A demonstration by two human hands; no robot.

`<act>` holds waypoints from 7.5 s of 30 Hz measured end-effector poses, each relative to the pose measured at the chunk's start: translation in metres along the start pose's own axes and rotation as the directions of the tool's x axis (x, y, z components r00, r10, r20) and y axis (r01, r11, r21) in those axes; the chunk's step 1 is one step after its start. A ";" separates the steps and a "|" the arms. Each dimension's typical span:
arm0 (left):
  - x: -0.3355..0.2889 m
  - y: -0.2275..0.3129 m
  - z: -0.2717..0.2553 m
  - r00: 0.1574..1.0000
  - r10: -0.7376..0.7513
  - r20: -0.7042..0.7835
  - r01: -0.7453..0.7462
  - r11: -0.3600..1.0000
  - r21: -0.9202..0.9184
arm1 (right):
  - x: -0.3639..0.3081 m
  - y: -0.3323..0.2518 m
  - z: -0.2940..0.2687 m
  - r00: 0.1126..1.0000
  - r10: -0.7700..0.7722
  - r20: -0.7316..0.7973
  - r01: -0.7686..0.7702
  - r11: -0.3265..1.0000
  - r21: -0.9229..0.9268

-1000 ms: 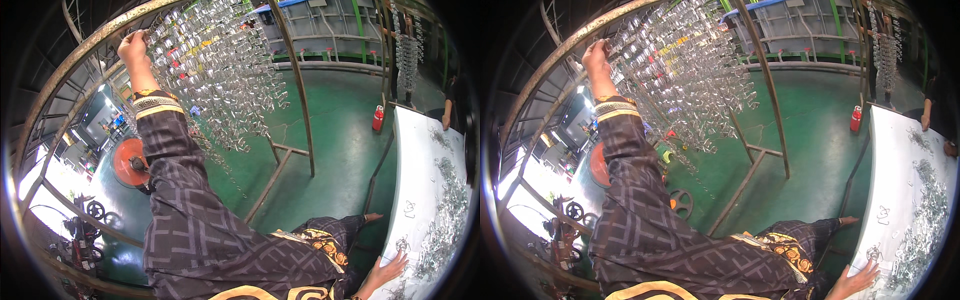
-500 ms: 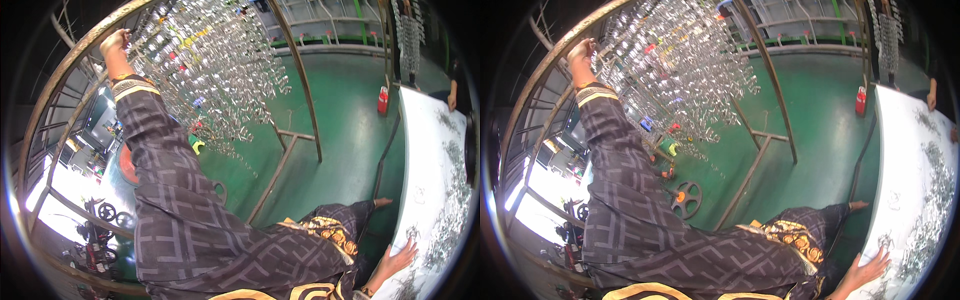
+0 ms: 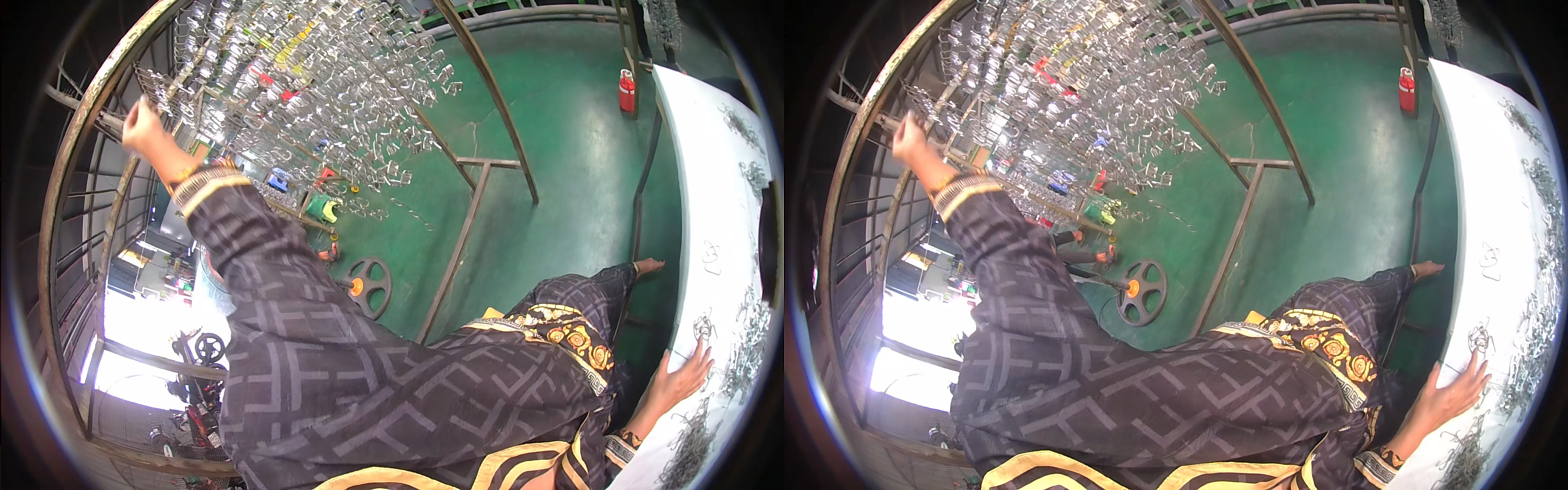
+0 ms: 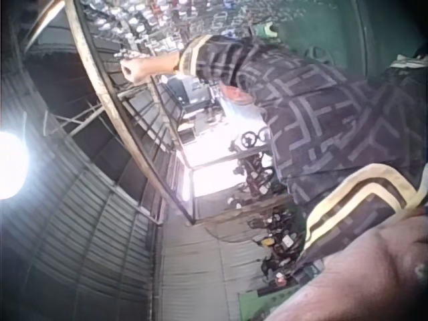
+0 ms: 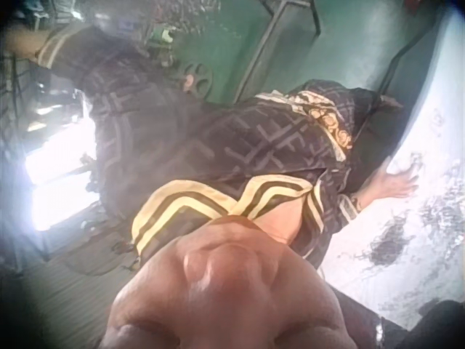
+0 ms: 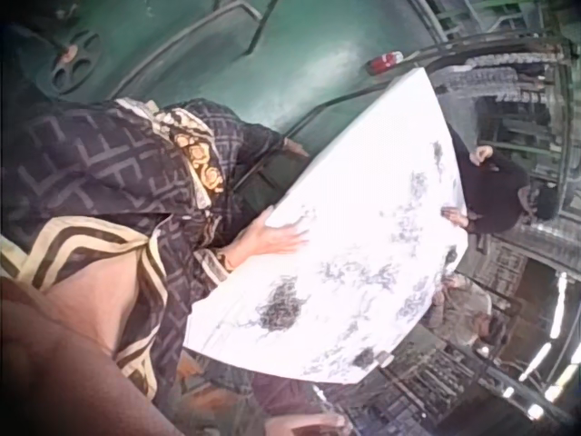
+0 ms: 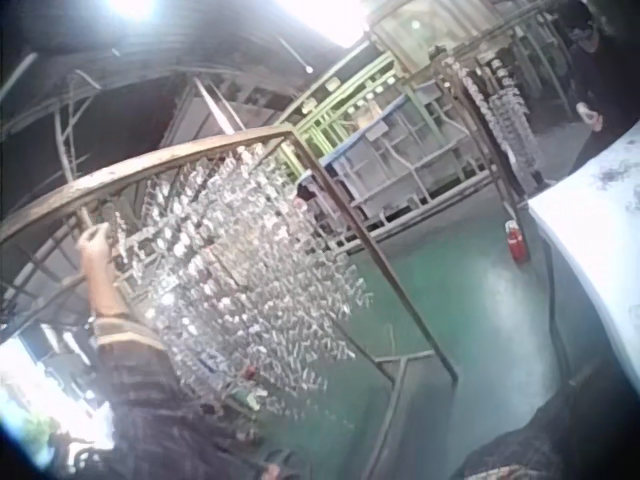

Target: The person picks up metal hooks from a table, joins several together by hand, and hangs the resulting chain of hooks onto a metal rack.

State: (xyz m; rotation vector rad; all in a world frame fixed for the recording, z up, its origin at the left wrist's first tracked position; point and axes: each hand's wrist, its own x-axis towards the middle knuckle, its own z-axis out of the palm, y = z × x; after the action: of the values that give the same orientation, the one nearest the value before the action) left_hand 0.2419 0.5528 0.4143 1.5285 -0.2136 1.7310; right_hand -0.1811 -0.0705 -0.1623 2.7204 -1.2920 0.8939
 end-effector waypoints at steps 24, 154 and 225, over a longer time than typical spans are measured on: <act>-0.483 -0.124 -0.205 -0.121 -0.839 0.530 0.766 0.260 0.587 | 0.004 0.026 0.015 0.992 -0.127 0.004 0.127 0.992 -0.022; -0.686 0.298 0.003 -0.302 0.674 0.674 0.925 0.377 0.038 | 0.033 0.073 -0.064 0.816 0.541 0.202 -0.578 0.766 0.283; -0.681 0.324 0.027 -0.423 0.856 0.297 0.883 0.463 -0.077 | -0.020 -0.084 -0.111 0.857 0.460 0.232 -0.467 0.501 0.729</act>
State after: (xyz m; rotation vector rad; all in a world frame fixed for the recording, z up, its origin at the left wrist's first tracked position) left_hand 0.0180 0.0179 -0.0692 1.2119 -1.7641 -1.2264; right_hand -0.1859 0.0255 -0.0599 2.9037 -2.1187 1.8861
